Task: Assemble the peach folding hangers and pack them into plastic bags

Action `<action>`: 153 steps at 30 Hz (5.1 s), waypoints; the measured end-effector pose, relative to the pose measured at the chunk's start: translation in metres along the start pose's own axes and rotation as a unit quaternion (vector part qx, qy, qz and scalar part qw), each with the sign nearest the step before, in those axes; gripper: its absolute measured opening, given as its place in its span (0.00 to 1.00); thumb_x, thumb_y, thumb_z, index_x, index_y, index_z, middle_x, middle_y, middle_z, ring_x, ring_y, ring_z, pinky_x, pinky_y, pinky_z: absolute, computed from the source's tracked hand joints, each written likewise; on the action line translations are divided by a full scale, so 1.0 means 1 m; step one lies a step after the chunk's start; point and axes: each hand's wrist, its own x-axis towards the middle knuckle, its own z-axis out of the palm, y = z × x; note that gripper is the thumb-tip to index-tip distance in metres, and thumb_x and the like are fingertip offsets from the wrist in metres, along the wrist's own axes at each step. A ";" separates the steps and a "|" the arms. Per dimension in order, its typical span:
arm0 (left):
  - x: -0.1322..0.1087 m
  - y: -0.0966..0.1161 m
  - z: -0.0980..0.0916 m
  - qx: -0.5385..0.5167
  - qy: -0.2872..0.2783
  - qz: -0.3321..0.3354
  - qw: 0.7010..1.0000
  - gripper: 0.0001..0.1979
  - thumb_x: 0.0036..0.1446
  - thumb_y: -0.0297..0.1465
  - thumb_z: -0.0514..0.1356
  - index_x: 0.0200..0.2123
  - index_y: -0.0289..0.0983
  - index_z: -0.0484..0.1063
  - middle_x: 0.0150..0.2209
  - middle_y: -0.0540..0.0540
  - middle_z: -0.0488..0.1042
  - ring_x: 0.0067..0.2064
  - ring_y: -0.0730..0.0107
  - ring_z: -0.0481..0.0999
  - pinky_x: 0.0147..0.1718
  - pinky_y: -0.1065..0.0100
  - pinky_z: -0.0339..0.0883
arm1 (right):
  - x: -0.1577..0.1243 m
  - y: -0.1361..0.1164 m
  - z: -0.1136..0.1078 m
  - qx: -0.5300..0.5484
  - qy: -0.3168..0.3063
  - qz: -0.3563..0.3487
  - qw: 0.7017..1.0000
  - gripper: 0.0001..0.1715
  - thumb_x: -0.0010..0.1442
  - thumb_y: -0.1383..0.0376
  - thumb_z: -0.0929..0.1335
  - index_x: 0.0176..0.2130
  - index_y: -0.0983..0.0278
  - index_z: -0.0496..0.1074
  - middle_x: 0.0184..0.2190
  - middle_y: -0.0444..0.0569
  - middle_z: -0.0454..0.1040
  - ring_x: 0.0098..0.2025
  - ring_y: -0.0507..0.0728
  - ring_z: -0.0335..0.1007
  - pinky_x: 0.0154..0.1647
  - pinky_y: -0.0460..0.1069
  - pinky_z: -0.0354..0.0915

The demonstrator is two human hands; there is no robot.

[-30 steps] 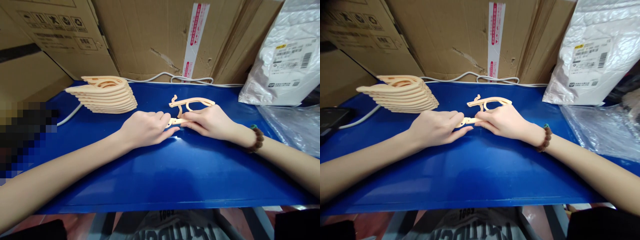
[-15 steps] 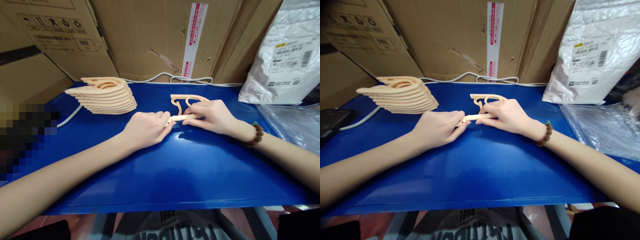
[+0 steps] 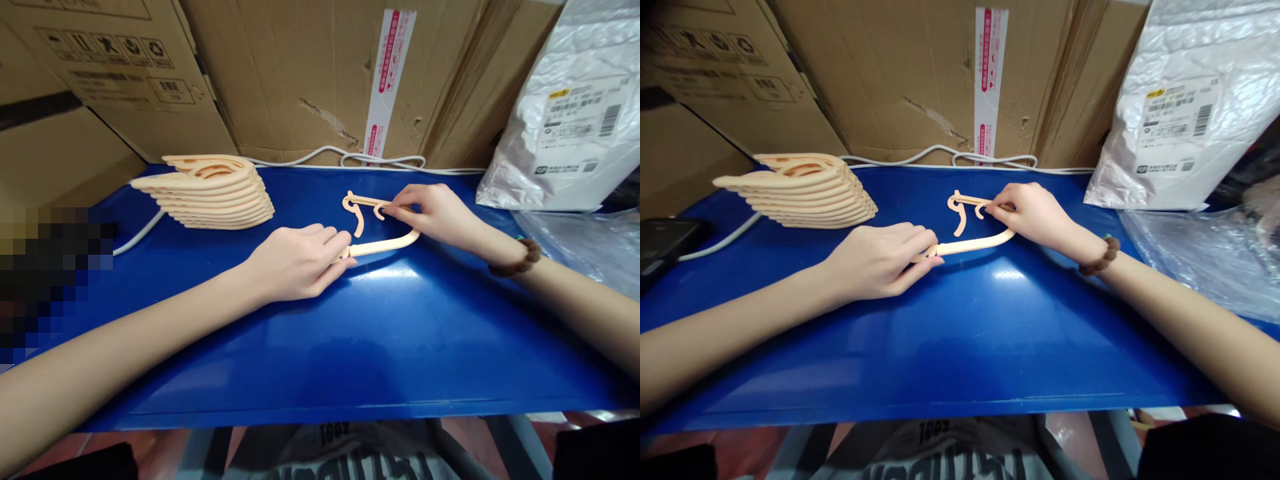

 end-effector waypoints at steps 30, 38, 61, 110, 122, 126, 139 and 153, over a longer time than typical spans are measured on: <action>-0.002 -0.005 0.007 -0.352 -0.028 -0.004 0.936 0.08 0.66 0.29 0.57 0.48 0.36 0.70 0.54 0.41 0.71 0.56 0.61 0.70 0.55 0.62 0.64 | -0.007 -0.013 0.007 -0.127 -0.016 -0.011 0.992 0.16 0.68 0.63 0.59 0.46 0.63 0.73 0.42 0.53 0.77 0.39 0.59 0.73 0.34 0.50 0.58; -0.002 -0.008 0.010 -0.264 0.006 -0.032 0.964 0.20 0.61 0.19 0.52 0.55 0.35 0.66 0.57 0.40 0.69 0.58 0.58 0.69 0.55 0.60 0.65 | -0.011 -0.023 0.007 -0.003 -0.033 -0.054 0.998 0.12 0.67 0.60 0.63 0.48 0.64 0.66 0.32 0.47 0.76 0.30 0.55 0.70 0.32 0.49 0.59; -0.003 -0.024 0.012 -0.194 -0.045 -0.158 0.967 0.18 0.60 0.25 0.50 0.52 0.35 0.69 0.49 0.42 0.74 0.49 0.55 0.72 0.48 0.55 0.68 | -0.008 -0.029 0.007 0.059 -0.054 -0.211 0.974 0.24 0.72 0.53 0.60 0.41 0.63 0.79 0.35 0.51 0.77 0.38 0.58 0.71 0.48 0.54 0.62; 0.001 -0.009 0.018 -0.256 -0.058 -0.108 0.959 0.20 0.74 0.39 0.40 0.53 0.36 0.66 0.68 0.37 0.61 0.74 0.61 0.49 0.71 0.50 0.45 | -0.014 -0.042 0.011 0.227 -0.039 -0.052 0.972 0.24 0.67 0.48 0.66 0.44 0.65 0.79 0.33 0.48 0.81 0.32 0.54 0.71 0.34 0.48 0.61; 0.000 -0.008 0.017 -0.252 -0.062 -0.095 0.961 0.21 0.74 0.37 0.40 0.56 0.35 0.66 0.68 0.37 0.62 0.73 0.61 0.52 0.71 0.50 0.46 | -0.017 -0.037 0.011 0.143 -0.005 -0.127 0.981 0.23 0.71 0.52 0.63 0.50 0.62 0.80 0.34 0.49 0.78 0.32 0.54 0.71 0.35 0.48 0.61; 0.000 -0.008 0.018 -0.251 -0.064 -0.094 0.961 0.20 0.74 0.38 0.40 0.55 0.36 0.66 0.68 0.38 0.63 0.73 0.60 0.52 0.71 0.48 0.46 | -0.019 -0.037 0.012 0.094 0.007 -0.141 0.986 0.23 0.71 0.54 0.62 0.52 0.61 0.79 0.35 0.50 0.78 0.32 0.54 0.71 0.34 0.48 0.61; -0.001 -0.010 0.017 -0.254 -0.063 -0.064 0.963 0.22 0.75 0.39 0.39 0.54 0.36 0.67 0.66 0.39 0.64 0.73 0.61 0.51 0.71 0.51 0.46 | -0.021 -0.035 0.015 0.044 0.033 -0.183 0.982 0.23 0.72 0.53 0.62 0.50 0.62 0.80 0.35 0.50 0.78 0.35 0.54 0.73 0.36 0.48 0.62; 0.001 -0.017 0.012 -0.314 -0.101 -0.081 0.941 0.21 0.74 0.41 0.41 0.46 0.40 0.72 0.67 0.44 0.65 0.74 0.58 0.48 0.70 0.40 0.39 | -0.014 -0.038 0.004 0.096 -0.045 -0.228 0.968 0.31 0.64 0.42 0.66 0.28 0.64 0.77 0.24 0.44 0.71 0.28 0.52 0.63 0.34 0.49 0.54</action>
